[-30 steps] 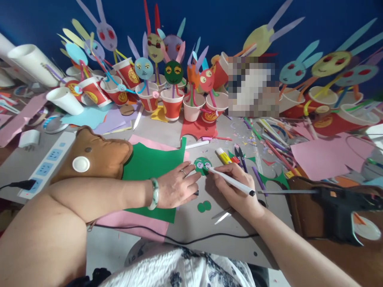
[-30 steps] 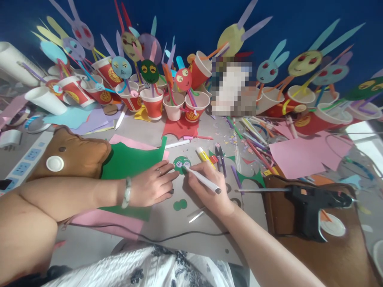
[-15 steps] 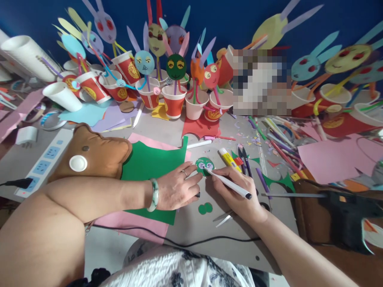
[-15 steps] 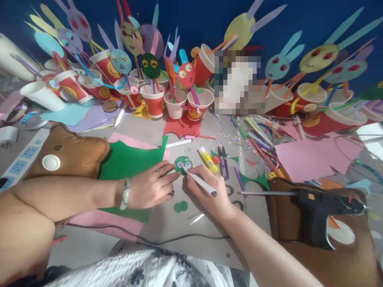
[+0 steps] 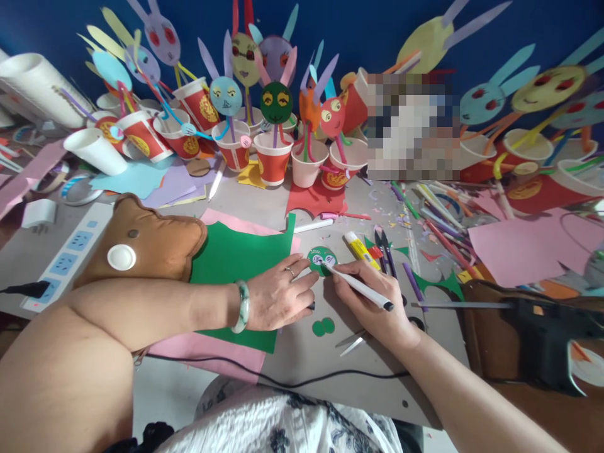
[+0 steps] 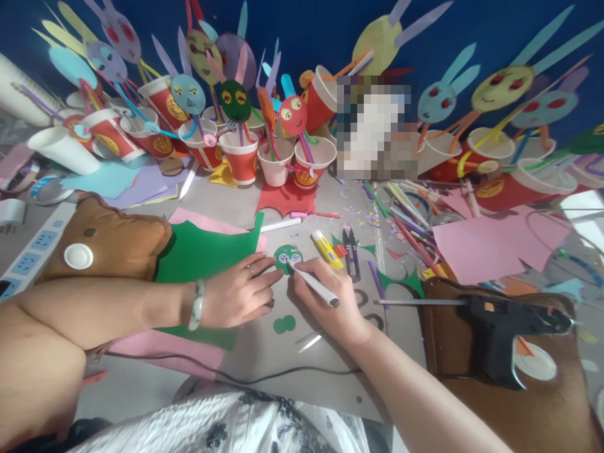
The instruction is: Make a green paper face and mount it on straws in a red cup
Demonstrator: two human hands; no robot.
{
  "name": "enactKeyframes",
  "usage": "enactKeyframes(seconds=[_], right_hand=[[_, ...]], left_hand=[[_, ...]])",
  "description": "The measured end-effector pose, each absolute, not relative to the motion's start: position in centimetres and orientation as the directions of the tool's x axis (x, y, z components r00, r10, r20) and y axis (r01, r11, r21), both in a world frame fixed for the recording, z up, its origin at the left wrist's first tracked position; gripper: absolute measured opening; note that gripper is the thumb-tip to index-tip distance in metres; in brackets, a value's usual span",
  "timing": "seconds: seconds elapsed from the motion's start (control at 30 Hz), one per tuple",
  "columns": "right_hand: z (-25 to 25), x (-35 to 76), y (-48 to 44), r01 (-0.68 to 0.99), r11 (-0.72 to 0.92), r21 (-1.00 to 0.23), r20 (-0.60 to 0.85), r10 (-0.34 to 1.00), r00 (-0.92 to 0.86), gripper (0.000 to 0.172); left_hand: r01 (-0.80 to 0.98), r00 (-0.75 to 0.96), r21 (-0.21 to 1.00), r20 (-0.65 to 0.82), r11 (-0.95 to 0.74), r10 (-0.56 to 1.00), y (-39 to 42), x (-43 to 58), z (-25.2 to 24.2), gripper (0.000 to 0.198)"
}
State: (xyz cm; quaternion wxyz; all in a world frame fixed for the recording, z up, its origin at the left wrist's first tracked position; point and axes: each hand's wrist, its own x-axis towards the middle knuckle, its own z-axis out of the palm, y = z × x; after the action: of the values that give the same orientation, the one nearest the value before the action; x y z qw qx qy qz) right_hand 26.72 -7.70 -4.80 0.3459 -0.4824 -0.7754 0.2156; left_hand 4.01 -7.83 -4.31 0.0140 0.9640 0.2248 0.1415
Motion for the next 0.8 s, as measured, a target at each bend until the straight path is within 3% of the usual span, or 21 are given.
enactKeyframes(seconds=[0.8], right_hand=[[-5.06,26.96,-7.80,0.609,0.446,-0.656,0.329,0.895,-0.301,0.006]], left_hand=[[0.441,0.856,0.065,0.269,-0.895,0.442,-7.91,3.99,-4.39,0.027]])
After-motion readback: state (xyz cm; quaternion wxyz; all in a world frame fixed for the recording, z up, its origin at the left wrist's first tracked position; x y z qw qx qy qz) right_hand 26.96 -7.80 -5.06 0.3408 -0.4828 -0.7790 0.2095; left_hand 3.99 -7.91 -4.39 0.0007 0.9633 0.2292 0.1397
